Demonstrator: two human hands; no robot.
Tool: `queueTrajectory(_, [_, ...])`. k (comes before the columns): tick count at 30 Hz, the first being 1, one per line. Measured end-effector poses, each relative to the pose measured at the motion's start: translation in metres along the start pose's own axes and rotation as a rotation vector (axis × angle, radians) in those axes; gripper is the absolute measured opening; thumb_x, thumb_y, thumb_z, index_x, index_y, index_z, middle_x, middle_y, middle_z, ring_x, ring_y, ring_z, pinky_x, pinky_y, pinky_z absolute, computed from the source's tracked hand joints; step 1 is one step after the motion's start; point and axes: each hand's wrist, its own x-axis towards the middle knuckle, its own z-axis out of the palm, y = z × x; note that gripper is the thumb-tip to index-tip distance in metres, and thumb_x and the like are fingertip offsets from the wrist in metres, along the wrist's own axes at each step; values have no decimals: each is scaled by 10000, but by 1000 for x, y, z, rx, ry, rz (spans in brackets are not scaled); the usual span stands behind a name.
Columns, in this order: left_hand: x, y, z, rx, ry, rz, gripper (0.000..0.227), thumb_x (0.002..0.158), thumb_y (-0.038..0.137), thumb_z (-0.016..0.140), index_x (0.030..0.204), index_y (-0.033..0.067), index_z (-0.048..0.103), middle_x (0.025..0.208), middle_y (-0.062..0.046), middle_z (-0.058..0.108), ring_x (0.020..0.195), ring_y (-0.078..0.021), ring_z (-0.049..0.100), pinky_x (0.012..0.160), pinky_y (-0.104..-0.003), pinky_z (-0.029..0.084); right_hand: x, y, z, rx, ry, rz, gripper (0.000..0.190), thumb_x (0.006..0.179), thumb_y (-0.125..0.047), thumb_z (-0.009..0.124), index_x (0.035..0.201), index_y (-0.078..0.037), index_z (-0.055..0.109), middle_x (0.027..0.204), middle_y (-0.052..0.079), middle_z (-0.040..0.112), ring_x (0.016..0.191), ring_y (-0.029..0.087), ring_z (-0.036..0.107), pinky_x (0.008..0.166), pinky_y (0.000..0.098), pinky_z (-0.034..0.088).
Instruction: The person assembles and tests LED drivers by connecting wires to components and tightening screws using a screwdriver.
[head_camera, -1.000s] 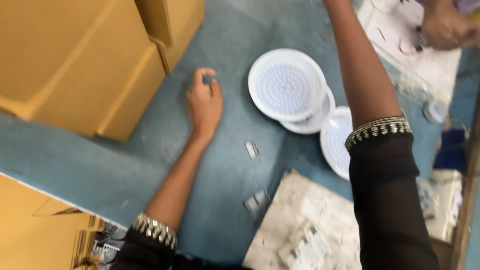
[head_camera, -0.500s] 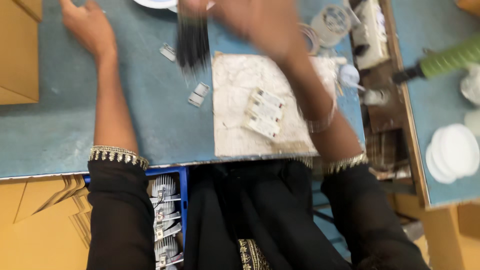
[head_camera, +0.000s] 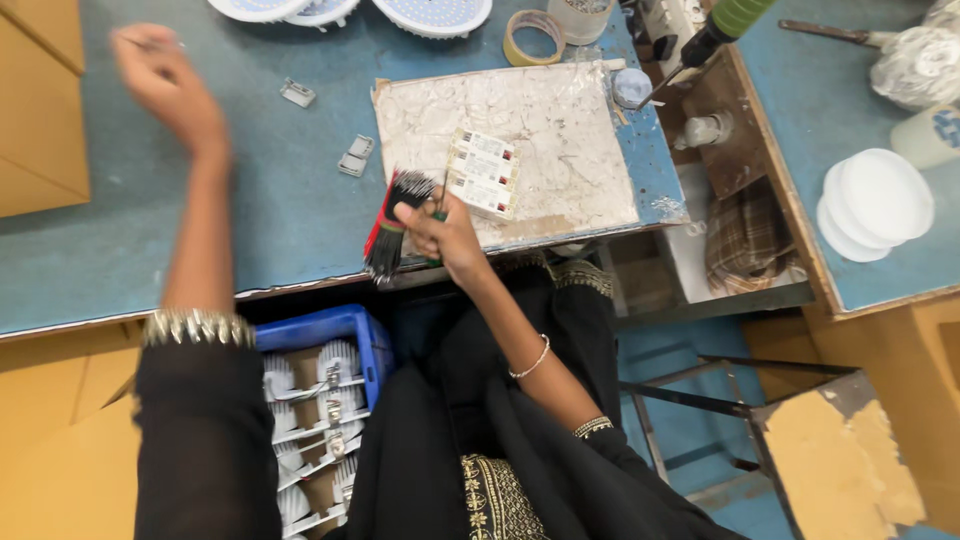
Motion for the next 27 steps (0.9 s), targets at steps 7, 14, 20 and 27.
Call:
queueTrajectory(7, [-116, 233, -16, -509, -897, -778, 474, 968, 254, 679, 1355, 88, 461, 1228, 31, 569, 1047, -71, 610, 873, -231, 498, 18, -5, 7, 86, -40, 3, 235, 963, -178, 718, 1034, -61, 527, 672, -50, 468, 478, 33, 411, 412, 207, 295])
queueTrajectory(14, [-104, 223, -22, -577, -852, -998, 350, 913, 168, 738, 1215, 26, 636, 1068, -29, 701, 969, -81, 642, 861, -246, 526, 20, 5, 21, 63, -88, -76, 238, 994, -187, 713, 1065, -27, 551, 753, 7, 568, 607, 47, 520, 450, 193, 341])
queueTrajectory(20, [-115, 206, -15, -474, -858, -1009, 228, 903, 104, 705, 1112, 15, 683, 934, -19, 708, 824, -73, 633, 745, -248, 513, 23, 10, 19, 78, -74, -52, 215, 980, -151, 731, 1081, 6, 626, 784, 8, 594, 611, 27, 495, 470, 181, 350])
queueTrajectory(27, [-108, 203, -14, -526, -901, -1051, 201, 943, 181, 723, 1062, 21, 696, 907, -15, 700, 805, -65, 627, 742, -234, 506, 23, 11, 12, 178, -91, -8, 163, 988, -139, 721, 1029, -20, 617, 815, 22, 624, 629, 33, 511, 471, 184, 358])
